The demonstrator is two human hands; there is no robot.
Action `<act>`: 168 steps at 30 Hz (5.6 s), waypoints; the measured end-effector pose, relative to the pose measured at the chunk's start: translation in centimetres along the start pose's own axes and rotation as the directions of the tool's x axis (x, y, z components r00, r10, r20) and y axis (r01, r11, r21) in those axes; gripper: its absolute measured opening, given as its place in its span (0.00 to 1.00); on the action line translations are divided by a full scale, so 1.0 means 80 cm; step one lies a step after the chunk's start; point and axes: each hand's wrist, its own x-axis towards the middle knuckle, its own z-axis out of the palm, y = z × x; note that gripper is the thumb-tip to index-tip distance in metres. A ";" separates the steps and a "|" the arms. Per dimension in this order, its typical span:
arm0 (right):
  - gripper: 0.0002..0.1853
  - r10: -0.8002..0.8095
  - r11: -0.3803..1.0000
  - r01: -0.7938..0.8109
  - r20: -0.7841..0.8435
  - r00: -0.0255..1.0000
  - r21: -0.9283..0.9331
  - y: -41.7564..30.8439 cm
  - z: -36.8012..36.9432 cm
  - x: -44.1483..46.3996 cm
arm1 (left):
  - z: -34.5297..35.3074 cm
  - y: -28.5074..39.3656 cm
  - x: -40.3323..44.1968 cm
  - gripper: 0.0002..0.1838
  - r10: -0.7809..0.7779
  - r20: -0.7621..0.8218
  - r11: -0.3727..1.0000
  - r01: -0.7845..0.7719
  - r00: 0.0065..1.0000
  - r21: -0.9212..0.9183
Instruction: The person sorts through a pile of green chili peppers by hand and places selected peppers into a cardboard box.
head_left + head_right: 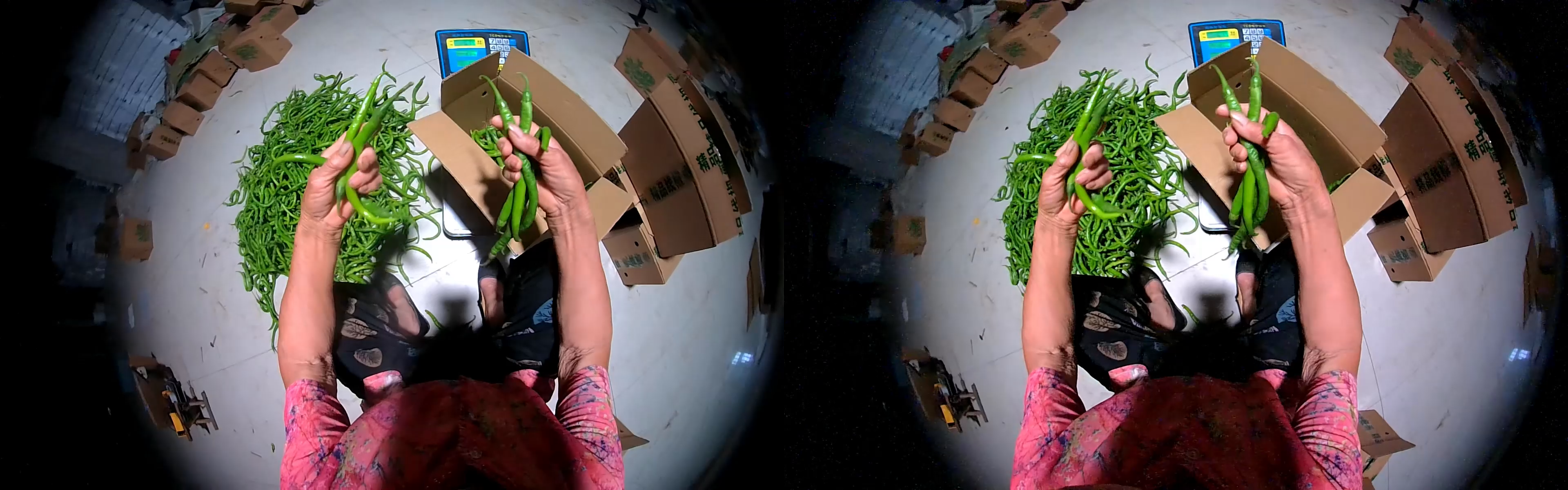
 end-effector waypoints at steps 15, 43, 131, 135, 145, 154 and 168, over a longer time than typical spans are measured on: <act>0.19 -0.048 0.971 -0.013 0.248 0.968 0.239 0.004 0.001 -0.008 | 0.035 0.001 0.086 0.21 0.439 -0.098 0.385 -0.089 0.893 0.919; 0.19 -0.058 0.998 0.058 -0.115 0.992 -0.002 0.040 0.020 0.022 | 0.076 -0.124 0.023 0.19 -0.105 -0.123 0.803 0.157 0.987 0.576; 0.24 -0.335 0.906 0.306 -0.054 0.941 -0.292 -0.002 -0.002 0.029 | 0.020 -0.072 -0.011 0.21 0.015 -0.247 0.685 0.170 0.969 0.708; 0.21 -0.553 0.366 0.220 -0.022 0.833 -0.904 -0.057 -0.010 0.029 | 0.022 -0.068 -0.014 0.20 0.028 -0.215 0.643 0.147 0.976 0.751; 0.29 -0.083 -0.268 -0.138 -0.119 0.989 -0.954 -0.005 -0.133 0.017 | 0.008 -0.016 -0.013 0.18 0.231 -0.239 0.652 0.032 0.943 0.757; 0.20 0.090 -0.103 0.182 0.173 0.981 -0.978 0.021 0.063 -0.002 | -0.140 0.059 -0.100 0.15 0.316 -0.545 0.903 -0.071 0.776 0.423; 0.23 0.456 -0.355 0.266 0.082 0.886 -0.896 0.121 0.048 0.012 | -0.349 -0.215 -0.375 0.09 0.295 -0.917 0.809 0.441 0.267 0.389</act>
